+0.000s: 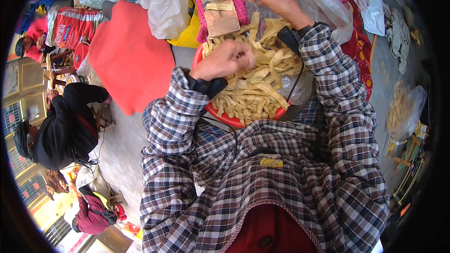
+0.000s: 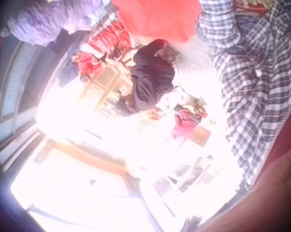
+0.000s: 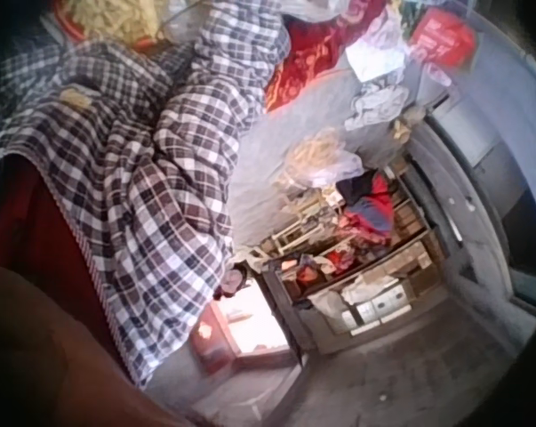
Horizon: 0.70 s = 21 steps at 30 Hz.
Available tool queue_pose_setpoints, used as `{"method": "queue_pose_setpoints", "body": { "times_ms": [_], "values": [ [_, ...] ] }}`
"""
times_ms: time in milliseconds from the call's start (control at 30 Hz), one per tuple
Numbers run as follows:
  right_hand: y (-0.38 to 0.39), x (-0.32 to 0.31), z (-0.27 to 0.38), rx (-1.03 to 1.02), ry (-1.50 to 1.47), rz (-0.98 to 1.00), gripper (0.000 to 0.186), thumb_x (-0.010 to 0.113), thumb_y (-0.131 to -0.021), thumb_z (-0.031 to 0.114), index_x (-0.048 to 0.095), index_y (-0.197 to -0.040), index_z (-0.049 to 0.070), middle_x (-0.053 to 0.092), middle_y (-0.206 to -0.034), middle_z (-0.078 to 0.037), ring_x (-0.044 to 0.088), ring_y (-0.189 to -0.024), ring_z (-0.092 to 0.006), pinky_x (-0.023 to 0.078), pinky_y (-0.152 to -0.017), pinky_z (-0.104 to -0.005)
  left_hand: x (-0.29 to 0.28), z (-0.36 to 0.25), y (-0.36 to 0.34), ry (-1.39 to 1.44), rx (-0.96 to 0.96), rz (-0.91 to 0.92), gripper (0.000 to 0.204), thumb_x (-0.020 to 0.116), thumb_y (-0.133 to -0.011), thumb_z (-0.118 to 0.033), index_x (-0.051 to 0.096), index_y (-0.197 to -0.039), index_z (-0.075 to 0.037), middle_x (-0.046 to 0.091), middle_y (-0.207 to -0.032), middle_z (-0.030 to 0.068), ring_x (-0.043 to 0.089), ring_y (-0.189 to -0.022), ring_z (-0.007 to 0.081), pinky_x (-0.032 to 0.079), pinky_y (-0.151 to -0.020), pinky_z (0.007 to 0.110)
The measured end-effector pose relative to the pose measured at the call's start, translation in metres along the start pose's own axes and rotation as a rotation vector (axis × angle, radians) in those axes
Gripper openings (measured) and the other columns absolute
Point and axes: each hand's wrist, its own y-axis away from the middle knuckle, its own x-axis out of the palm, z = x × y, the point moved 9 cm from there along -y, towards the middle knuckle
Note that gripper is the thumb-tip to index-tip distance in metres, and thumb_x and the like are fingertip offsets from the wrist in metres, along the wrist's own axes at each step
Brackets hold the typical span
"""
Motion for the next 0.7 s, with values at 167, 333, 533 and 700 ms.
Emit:
{"method": "queue_pose_setpoints", "body": {
  "times_ms": [167,333,533,700],
  "values": [
    [0.034,0.040,0.021,0.187,-0.209,0.445,0.052,0.049,-0.095,0.053,0.069,-0.103,0.006,0.068,-0.090,-0.002,0.063,-0.082,-0.0116,0.051,-0.070,-0.0269,-0.049,-0.026,0.009,0.245,0.031,-0.273,0.019,0.052,-0.099,-0.022,0.057,-0.095,-0.004,0.051,-0.074,-0.0035,0.047,-0.066,0.0065,0.043,-0.061,0.022],
    [0.043,0.051,0.033,0.228,-0.238,0.506,0.051,0.052,-0.095,0.052,0.069,-0.095,0.005,0.061,-0.071,0.001,0.057,-0.063,-0.0072,0.046,-0.059,-0.0192,-0.069,-0.032,0.012,0.453,0.073,-0.411,0.021,0.053,-0.098,-0.023,0.056,-0.089,-0.004,0.050,-0.072,-0.0036,0.047,-0.060,0.0056,0.043,-0.058,0.021],
    [0.047,0.044,0.048,0.205,-0.402,0.573,0.044,0.054,-0.096,0.043,0.061,-0.074,0.007,0.040,-0.051,0.008,0.033,-0.045,-0.0025,0.031,-0.045,-0.0196,-0.084,-0.039,0.027,0.301,0.037,-0.350,0.029,0.064,-0.092,-0.026,0.057,-0.108,-0.003,0.056,-0.077,-0.0039,0.046,-0.061,0.0043,0.042,-0.059,0.019],
    [0.048,0.029,0.071,0.163,-0.434,0.591,0.048,0.044,-0.101,0.043,0.059,-0.074,0.005,0.041,-0.049,0.006,0.038,-0.044,-0.0037,0.034,-0.044,-0.0191,-0.097,-0.039,0.041,0.174,-0.009,-0.391,0.037,0.068,-0.089,-0.029,0.060,-0.114,-0.003,0.063,-0.086,-0.0024,0.051,-0.068,0.0035,0.040,-0.060,0.018]
  ]
}}
